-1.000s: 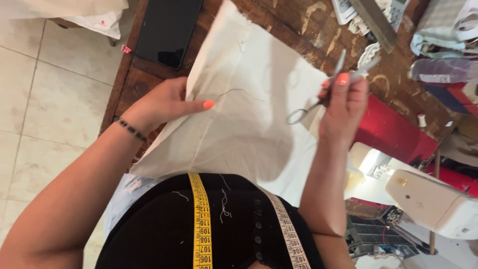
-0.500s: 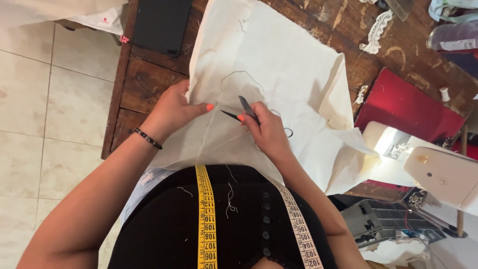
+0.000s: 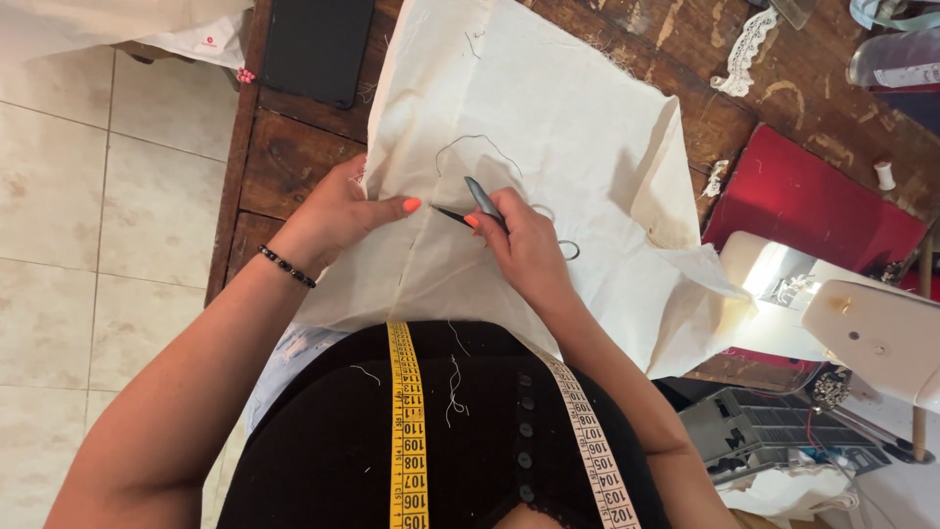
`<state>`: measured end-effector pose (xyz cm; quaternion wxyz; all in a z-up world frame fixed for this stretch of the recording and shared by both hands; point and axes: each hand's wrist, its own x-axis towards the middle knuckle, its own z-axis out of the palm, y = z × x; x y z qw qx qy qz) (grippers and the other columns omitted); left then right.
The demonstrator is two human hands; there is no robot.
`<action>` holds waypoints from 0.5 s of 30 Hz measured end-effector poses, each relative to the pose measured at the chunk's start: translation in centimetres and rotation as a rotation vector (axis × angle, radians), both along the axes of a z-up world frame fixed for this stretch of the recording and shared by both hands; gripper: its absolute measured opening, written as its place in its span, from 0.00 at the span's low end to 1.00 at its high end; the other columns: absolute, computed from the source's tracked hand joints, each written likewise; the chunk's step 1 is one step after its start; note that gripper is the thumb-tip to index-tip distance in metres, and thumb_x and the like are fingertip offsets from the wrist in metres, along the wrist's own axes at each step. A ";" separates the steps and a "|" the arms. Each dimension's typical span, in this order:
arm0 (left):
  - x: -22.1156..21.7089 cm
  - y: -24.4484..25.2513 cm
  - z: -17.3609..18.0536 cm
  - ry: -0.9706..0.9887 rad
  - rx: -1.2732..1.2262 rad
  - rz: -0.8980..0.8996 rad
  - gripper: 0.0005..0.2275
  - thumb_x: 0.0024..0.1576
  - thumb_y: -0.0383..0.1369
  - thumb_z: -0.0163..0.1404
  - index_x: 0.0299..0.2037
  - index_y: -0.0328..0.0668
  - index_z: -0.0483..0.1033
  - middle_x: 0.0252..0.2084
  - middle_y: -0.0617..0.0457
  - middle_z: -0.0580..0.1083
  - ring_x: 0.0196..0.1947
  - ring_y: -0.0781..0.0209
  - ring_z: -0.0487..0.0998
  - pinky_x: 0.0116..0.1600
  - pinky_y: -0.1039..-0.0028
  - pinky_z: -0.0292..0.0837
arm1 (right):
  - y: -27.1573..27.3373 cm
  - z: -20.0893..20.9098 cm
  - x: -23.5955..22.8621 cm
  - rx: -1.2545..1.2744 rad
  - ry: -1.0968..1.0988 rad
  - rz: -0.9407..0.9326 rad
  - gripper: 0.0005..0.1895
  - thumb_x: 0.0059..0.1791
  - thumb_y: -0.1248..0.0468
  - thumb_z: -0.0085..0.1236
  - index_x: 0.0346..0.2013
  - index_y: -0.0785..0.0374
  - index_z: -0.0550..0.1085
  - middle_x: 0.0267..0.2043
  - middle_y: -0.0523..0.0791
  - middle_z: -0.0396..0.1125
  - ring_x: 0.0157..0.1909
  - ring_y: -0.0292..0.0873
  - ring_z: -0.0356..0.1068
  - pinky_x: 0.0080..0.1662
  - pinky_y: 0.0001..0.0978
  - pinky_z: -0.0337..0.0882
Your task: The person uses small scissors to trim threads and edges of a white fabric piece on a wooden worktable. They repeatedly reposition the fabric, snip loose threads, and cut along seams while a sewing machine sits nearby.
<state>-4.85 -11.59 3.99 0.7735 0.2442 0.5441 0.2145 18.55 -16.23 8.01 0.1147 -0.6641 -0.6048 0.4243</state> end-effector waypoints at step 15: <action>-0.1 -0.2 -0.5 -0.007 0.009 0.020 0.24 0.47 0.28 0.66 0.54 0.43 0.74 0.39 0.43 0.81 0.34 0.49 0.84 0.36 0.56 0.82 | 0.5 0.4 0.7 -0.044 -0.029 0.038 0.10 0.56 0.54 0.56 0.40 0.57 0.73 0.29 0.47 0.75 0.33 0.50 0.76 0.42 0.41 0.75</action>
